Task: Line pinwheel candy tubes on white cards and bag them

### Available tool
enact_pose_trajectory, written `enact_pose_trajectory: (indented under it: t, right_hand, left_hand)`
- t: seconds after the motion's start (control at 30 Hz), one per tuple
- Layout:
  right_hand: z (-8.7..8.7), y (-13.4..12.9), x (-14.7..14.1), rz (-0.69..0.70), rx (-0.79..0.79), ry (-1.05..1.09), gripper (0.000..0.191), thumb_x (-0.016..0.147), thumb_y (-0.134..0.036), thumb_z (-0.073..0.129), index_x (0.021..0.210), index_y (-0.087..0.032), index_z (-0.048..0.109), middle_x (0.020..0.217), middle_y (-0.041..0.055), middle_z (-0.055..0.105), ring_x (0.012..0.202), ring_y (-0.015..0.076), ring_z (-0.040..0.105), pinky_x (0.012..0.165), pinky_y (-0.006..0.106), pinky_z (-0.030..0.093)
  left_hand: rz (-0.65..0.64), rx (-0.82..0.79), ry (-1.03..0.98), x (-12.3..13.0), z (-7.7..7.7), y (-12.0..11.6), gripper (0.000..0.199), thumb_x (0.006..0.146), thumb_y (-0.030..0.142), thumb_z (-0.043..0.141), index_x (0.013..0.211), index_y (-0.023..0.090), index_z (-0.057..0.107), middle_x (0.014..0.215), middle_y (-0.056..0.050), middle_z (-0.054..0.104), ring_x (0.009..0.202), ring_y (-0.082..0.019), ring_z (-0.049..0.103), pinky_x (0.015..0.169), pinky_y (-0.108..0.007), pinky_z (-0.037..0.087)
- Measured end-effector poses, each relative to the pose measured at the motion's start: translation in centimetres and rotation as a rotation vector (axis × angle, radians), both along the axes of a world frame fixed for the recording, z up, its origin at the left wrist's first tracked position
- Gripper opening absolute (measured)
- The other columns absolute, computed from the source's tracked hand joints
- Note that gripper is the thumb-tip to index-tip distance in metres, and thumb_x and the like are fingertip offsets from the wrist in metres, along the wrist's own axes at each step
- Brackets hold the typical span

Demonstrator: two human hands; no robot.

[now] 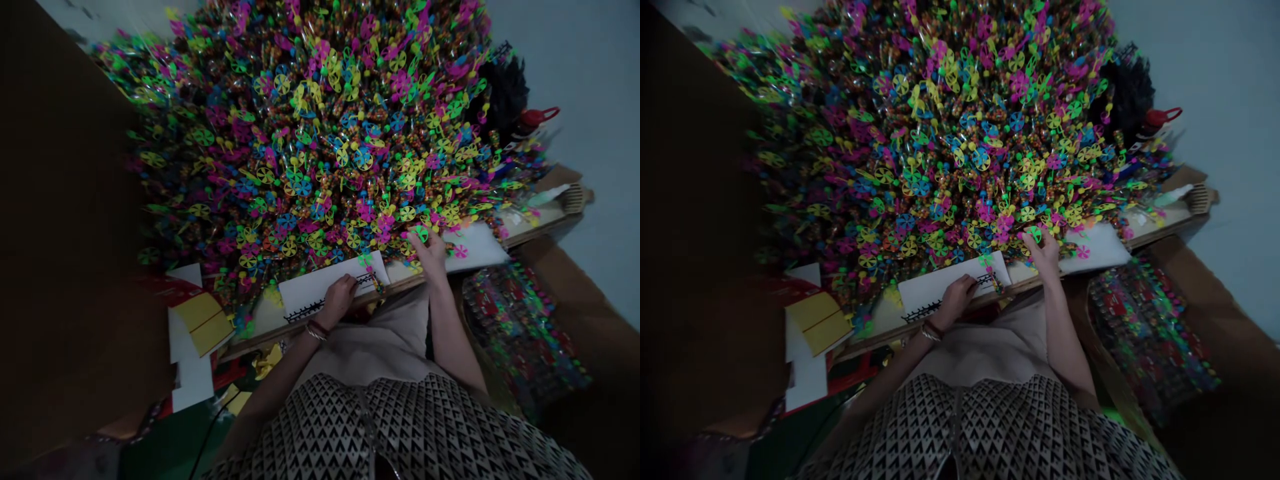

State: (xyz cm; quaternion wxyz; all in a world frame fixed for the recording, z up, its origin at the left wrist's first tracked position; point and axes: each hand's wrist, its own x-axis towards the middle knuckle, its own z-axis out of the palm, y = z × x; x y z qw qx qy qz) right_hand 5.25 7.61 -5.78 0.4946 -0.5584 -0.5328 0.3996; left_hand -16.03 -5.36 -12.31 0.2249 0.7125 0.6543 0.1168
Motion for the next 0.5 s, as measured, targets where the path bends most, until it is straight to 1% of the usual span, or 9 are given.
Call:
enact_pose_trajectory:
  t: [0.07,0.1,0.17,0.23,0.3,0.37,0.43,0.5]
  right_hand:
    - [0.1,0.5,0.4,0.026,0.048,-0.065,0.038,0.076,-0.052,0.064,0.090,-0.017,0.067,0.088,0.0046,0.068,0.081,0.0163,0.061,0.075,0.029,0.049]
    - [0.1,0.8,0.5,0.062,0.047,-0.116,0.039,0.078,-0.054,0.061,0.085,-0.016,0.068,0.084,0.0044,0.068,0.082,0.0168,0.061,0.075,0.029,0.049]
    - [-0.3,1.4,-0.2,0.161,0.008,-0.276,0.044,0.081,-0.058,0.055,0.075,-0.016,0.067,0.071,0.0029,0.066,0.072,0.0166,0.060,0.067,0.027,0.047]
    - [-0.7,1.6,-2.1,0.262,-0.014,-0.509,0.047,0.085,-0.059,0.050,0.072,-0.017,0.065,0.063,0.0021,0.063,0.062,0.0160,0.058,0.059,0.025,0.042]
    - [-1.1,1.3,-4.7,0.310,0.024,-0.747,0.043,0.090,-0.055,0.046,0.081,-0.018,0.066,0.066,0.0037,0.064,0.063,0.0171,0.059,0.057,0.024,0.039]
    - [-1.6,0.4,-7.0,0.287,0.069,-0.902,0.035,0.094,-0.047,0.044,0.101,-0.019,0.063,0.075,0.0060,0.067,0.069,0.0189,0.063,0.060,0.025,0.039]
    - [-2.4,-0.7,-8.3,0.256,0.072,-0.924,0.034,0.095,-0.044,0.042,0.114,-0.019,0.055,0.077,0.0059,0.067,0.071,0.0198,0.065,0.061,0.025,0.041]
    - [-3.4,-1.9,-8.3,0.234,0.069,-0.842,0.036,0.094,-0.046,0.042,0.117,-0.019,0.049,0.078,0.0049,0.067,0.072,0.0209,0.065,0.063,0.027,0.044]
  left_hand:
    - [-0.002,0.007,-0.004,0.0,0.0,0.0,0.019,0.096,0.025,0.045,0.092,0.018,0.063,0.096,-0.005,0.063,0.086,-0.015,0.061,0.076,-0.024,0.047]
    - [-0.003,0.010,-0.006,-0.1,-0.1,0.0,0.019,0.096,0.025,0.045,0.092,0.018,0.063,0.096,-0.005,0.063,0.087,-0.015,0.062,0.076,-0.024,0.047]
    - [-0.004,0.011,-0.011,-0.1,-0.1,-0.1,0.019,0.096,0.025,0.045,0.092,0.018,0.063,0.096,-0.005,0.064,0.088,-0.016,0.062,0.077,-0.025,0.047]
    - [0.002,0.002,-0.016,-0.1,0.0,-0.1,0.019,0.095,0.024,0.045,0.092,0.019,0.063,0.096,-0.006,0.065,0.090,-0.017,0.063,0.079,-0.026,0.048]
    - [0.014,-0.014,-0.023,-0.1,0.1,-0.2,0.018,0.094,0.023,0.046,0.093,0.020,0.064,0.098,-0.006,0.066,0.091,-0.018,0.064,0.079,-0.027,0.049]
    - [0.032,-0.032,-0.037,-0.1,0.1,-0.2,0.018,0.094,0.022,0.047,0.094,0.022,0.065,0.100,-0.006,0.067,0.092,-0.018,0.064,0.080,-0.028,0.049]
    - [0.055,-0.047,-0.042,-0.1,0.2,-0.1,0.020,0.094,0.022,0.045,0.094,0.023,0.065,0.101,-0.007,0.067,0.093,-0.019,0.065,0.081,-0.029,0.050]
    - [0.059,-0.061,-0.048,-0.1,0.3,0.0,0.023,0.094,0.022,0.043,0.094,0.023,0.066,0.102,-0.007,0.067,0.093,-0.019,0.065,0.080,-0.029,0.049]
